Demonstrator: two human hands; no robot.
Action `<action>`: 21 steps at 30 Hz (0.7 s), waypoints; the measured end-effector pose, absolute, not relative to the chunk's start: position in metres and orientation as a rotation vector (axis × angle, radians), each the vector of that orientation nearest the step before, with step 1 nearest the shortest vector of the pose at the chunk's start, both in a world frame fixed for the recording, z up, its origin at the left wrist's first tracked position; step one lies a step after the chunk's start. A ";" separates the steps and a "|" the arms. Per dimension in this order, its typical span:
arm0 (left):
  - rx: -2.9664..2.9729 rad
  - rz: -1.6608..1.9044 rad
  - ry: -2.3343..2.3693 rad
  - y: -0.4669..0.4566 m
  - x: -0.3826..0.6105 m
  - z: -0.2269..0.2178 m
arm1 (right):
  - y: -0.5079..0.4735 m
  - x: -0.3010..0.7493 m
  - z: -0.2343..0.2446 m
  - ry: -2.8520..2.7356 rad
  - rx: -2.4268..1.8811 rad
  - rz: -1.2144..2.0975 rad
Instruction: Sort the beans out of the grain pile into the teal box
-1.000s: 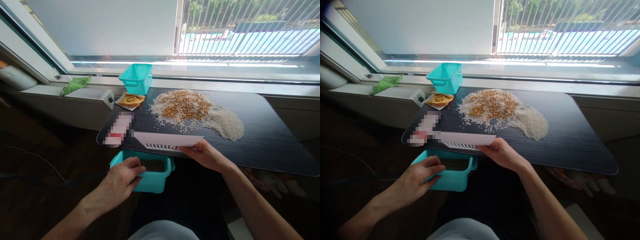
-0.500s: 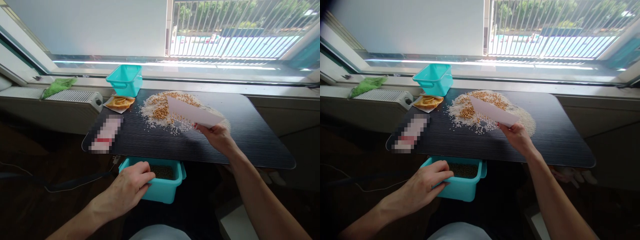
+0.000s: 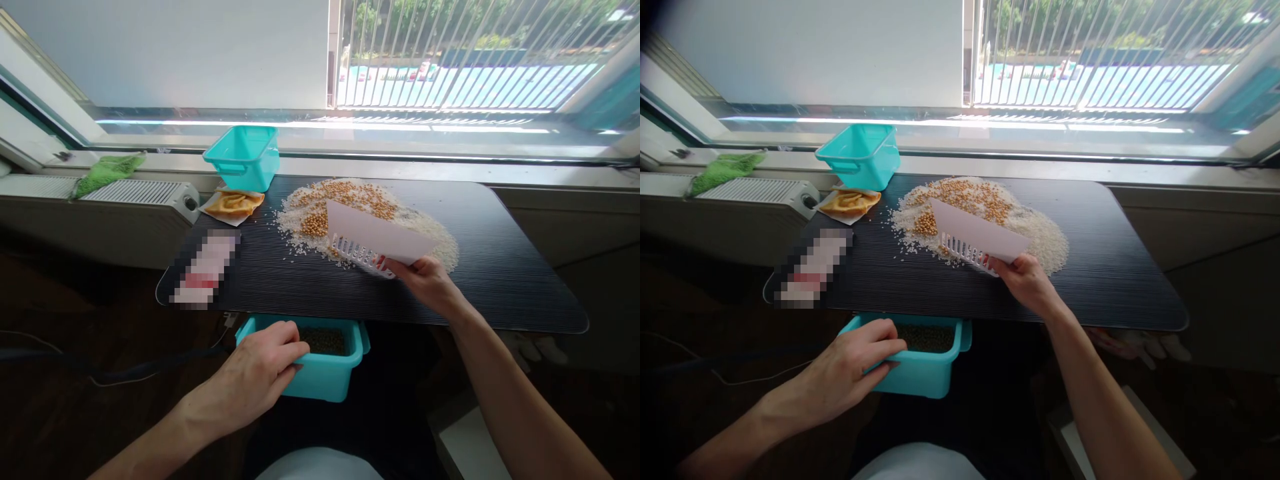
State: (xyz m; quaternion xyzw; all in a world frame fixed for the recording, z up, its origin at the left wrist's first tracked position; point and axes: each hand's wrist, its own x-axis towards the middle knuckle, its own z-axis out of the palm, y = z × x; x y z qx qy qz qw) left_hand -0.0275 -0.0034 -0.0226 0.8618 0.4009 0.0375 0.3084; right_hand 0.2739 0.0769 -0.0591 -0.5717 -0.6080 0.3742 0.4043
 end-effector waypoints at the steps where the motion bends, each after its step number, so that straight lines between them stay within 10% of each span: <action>1: 2.280 0.094 1.060 -0.003 -0.027 -0.022 | 0.076 0.274 -0.059 -1.542 -1.434 0.950; 21: 2.311 0.101 1.056 -0.001 -0.024 -0.021 | 0.061 0.278 -0.050 -1.557 -1.420 0.988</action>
